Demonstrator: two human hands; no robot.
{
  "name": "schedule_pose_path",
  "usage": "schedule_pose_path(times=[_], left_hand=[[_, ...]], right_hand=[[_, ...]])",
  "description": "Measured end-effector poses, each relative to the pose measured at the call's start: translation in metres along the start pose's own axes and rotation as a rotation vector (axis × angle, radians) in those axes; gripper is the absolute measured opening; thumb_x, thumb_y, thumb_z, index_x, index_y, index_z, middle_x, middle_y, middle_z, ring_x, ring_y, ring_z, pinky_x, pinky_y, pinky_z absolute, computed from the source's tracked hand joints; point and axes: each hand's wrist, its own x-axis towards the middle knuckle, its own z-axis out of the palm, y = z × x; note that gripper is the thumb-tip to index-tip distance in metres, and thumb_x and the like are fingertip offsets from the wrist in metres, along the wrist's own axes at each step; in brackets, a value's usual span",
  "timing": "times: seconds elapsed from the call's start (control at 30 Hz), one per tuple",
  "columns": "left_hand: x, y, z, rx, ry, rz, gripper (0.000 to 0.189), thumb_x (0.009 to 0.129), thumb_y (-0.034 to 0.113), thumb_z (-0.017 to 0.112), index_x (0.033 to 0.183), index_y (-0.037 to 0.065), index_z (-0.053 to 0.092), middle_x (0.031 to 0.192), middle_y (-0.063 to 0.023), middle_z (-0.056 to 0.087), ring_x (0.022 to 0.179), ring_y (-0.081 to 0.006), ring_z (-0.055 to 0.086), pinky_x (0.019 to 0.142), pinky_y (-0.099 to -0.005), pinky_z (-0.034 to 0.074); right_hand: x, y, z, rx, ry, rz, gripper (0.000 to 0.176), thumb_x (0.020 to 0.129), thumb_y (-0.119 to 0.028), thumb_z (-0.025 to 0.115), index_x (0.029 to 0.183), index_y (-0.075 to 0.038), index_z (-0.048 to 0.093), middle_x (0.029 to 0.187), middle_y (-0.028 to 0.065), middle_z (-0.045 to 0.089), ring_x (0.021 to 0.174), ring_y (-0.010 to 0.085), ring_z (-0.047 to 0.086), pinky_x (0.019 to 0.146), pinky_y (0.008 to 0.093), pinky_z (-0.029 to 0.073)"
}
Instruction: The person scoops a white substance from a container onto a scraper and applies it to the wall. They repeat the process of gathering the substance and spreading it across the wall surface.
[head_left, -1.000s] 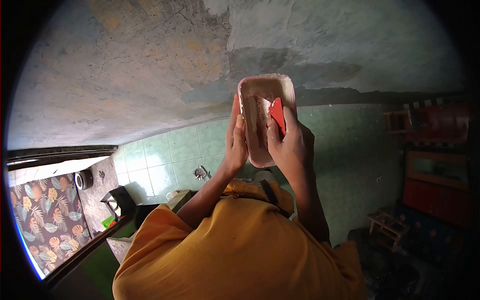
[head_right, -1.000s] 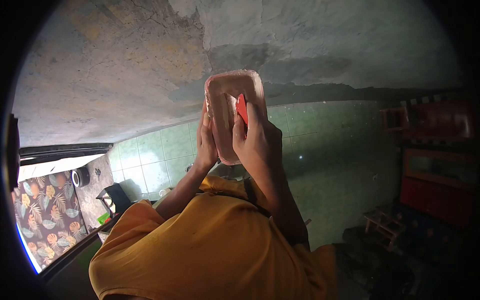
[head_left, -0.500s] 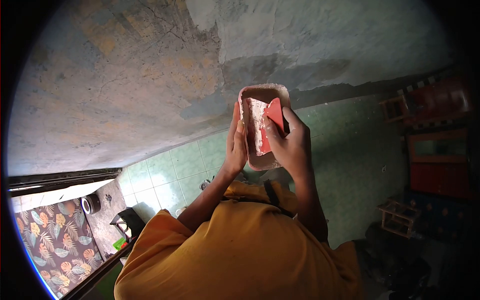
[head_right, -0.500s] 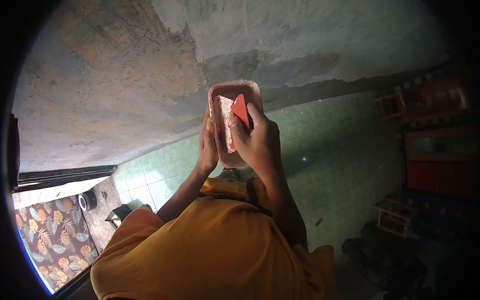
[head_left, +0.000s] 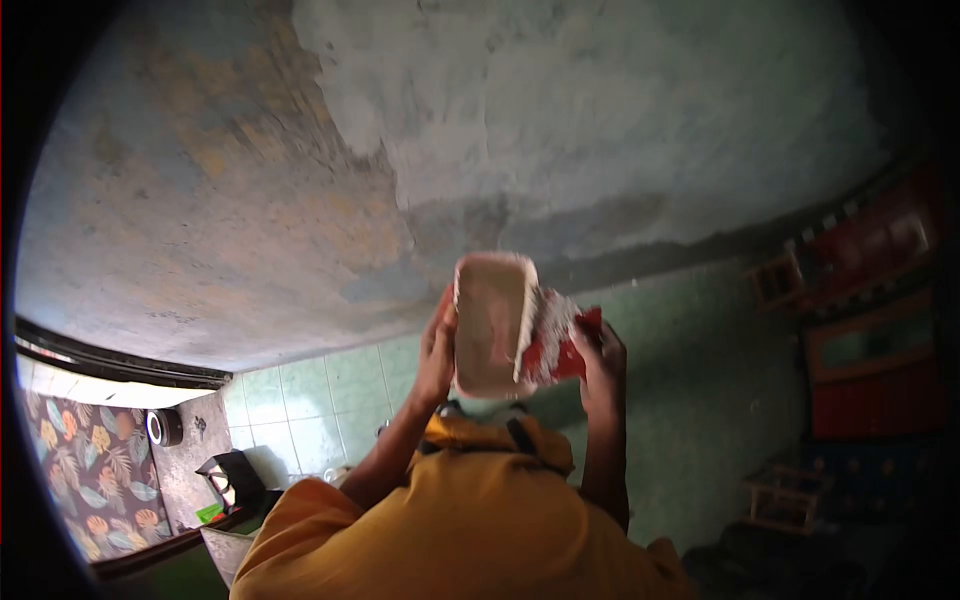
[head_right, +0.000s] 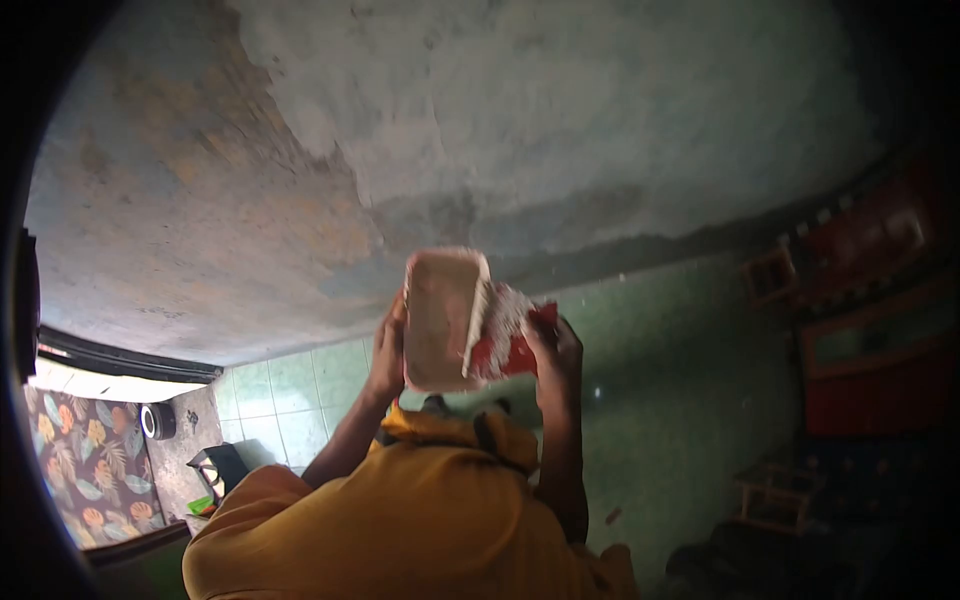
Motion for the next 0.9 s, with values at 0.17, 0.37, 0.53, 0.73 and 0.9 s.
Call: schedule_pose_path(times=[0.17, 0.37, 0.53, 0.73, 0.9], left_hand=[[-0.006, -0.005, 0.032, -0.072, 0.108, -0.045, 0.062, 0.111, 0.035, 0.041, 0.158, -0.004, 0.027, 0.155, -0.0124, 0.042, 0.141, -0.0189, 0.039, 0.117, -0.0326, 0.031], [-0.009, -0.015, 0.050, -0.114, 0.201, -0.108, 0.062, 0.111, 0.036, 0.041, 0.158, -0.002, 0.028, 0.155, -0.0126, 0.043, 0.141, -0.0185, 0.040, 0.116, -0.0320, 0.032], [-0.015, 0.016, 0.066, 0.072, 0.219, 0.003, 0.061, 0.111, 0.038, 0.037, 0.158, 0.000, 0.029, 0.155, -0.0127, 0.044, 0.140, -0.0187, 0.042, 0.116, -0.0322, 0.033], [-0.009, 0.014, 0.060, 0.033, 0.288, -0.020, 0.062, 0.108, 0.047, 0.030, 0.148, 0.002, 0.044, 0.132, -0.0129, 0.060, 0.118, -0.0183, 0.060, 0.099, -0.0333, 0.051], [-0.018, 0.042, 0.054, 0.072, 0.294, 0.026, 0.059, 0.108, 0.046, 0.030, 0.144, 0.002, 0.046, 0.127, -0.0116, 0.063, 0.111, -0.0176, 0.064, 0.093, -0.0328, 0.054]], right_hand=[[0.024, -0.007, -0.045, 0.064, 0.072, 0.039, 0.028, 0.095, -0.013, 0.067, 0.119, 0.000, 0.062, 0.105, 0.0042, 0.066, 0.091, 0.0135, 0.066, 0.080, 0.0292, 0.054], [0.046, -0.017, -0.049, -0.012, -0.096, 0.094, 0.024, 0.094, -0.015, 0.069, 0.113, -0.002, 0.065, 0.099, 0.0027, 0.064, 0.088, 0.0114, 0.062, 0.075, 0.0287, 0.052], [0.069, -0.033, -0.046, 0.236, -0.143, 0.092, 0.032, 0.096, -0.012, 0.066, 0.126, -0.004, 0.060, 0.114, 0.0041, 0.066, 0.098, 0.0162, 0.067, 0.085, 0.0314, 0.057], [0.071, -0.036, -0.021, 0.174, -0.263, 0.124, 0.028, 0.098, -0.013, 0.066, 0.124, -0.002, 0.061, 0.112, 0.0040, 0.066, 0.103, 0.0149, 0.064, 0.088, 0.0320, 0.053], [0.055, -0.057, 0.004, 0.297, -0.053, 0.017, 0.025, 0.095, -0.010, 0.069, 0.118, -0.004, 0.060, 0.108, 0.0017, 0.063, 0.095, 0.0119, 0.062, 0.084, 0.0281, 0.052]])
